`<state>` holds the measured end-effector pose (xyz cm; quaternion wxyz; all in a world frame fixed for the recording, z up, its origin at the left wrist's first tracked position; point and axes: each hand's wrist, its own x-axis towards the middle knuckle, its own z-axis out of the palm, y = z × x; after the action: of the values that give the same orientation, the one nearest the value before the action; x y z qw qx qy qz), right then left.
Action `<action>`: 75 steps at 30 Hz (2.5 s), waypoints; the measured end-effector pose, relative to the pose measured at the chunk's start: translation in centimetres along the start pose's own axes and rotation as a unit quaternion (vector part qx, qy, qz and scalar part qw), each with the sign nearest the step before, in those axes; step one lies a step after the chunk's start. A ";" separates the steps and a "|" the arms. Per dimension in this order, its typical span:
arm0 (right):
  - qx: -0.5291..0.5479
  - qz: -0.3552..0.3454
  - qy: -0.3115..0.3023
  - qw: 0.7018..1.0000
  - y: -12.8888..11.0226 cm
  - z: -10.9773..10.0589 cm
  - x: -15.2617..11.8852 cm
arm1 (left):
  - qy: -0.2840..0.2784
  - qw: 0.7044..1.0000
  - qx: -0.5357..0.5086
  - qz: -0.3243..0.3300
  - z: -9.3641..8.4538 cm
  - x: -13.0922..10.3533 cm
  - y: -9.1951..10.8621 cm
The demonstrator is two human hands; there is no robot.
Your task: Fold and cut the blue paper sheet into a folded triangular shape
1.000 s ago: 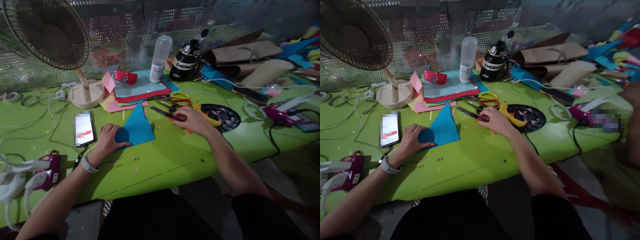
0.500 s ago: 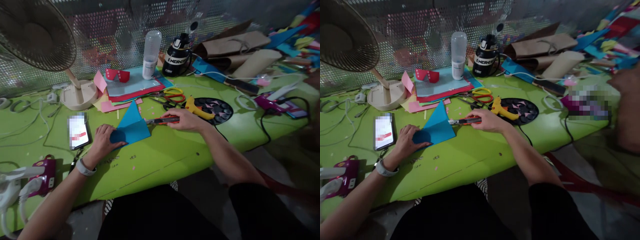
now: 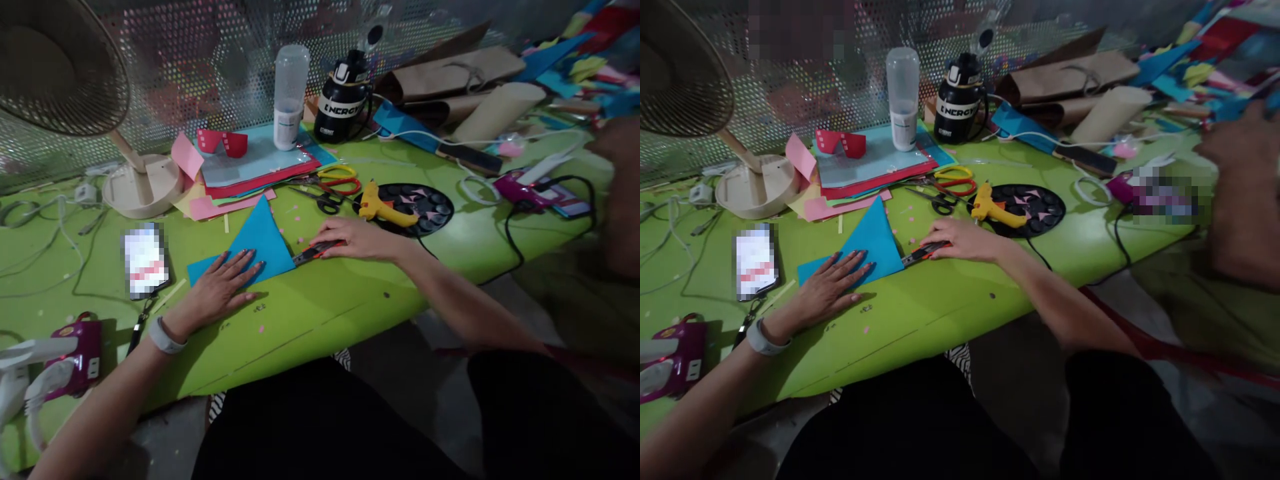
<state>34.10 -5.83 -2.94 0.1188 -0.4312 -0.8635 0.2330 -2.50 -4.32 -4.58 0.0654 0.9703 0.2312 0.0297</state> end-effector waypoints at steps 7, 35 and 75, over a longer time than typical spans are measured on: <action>-0.015 0.005 0.068 0.998 0.4 1.8 -2.0 | 0.001 1.000 0.001 0.015 -0.5 0.0 0.1; -0.063 0.011 0.119 0.991 -2.7 4.3 -2.6 | -0.018 1.000 0.000 0.002 -0.4 0.0 0.3; -0.156 -0.046 0.144 0.976 -4.9 5.7 -0.9 | -0.037 0.997 -0.019 -0.069 -0.3 1.4 2.5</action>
<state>28.92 -10.82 -5.40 0.1832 -0.4337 -0.8819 0.0252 -0.19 -5.83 -3.94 0.0945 0.9510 0.2942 -0.0068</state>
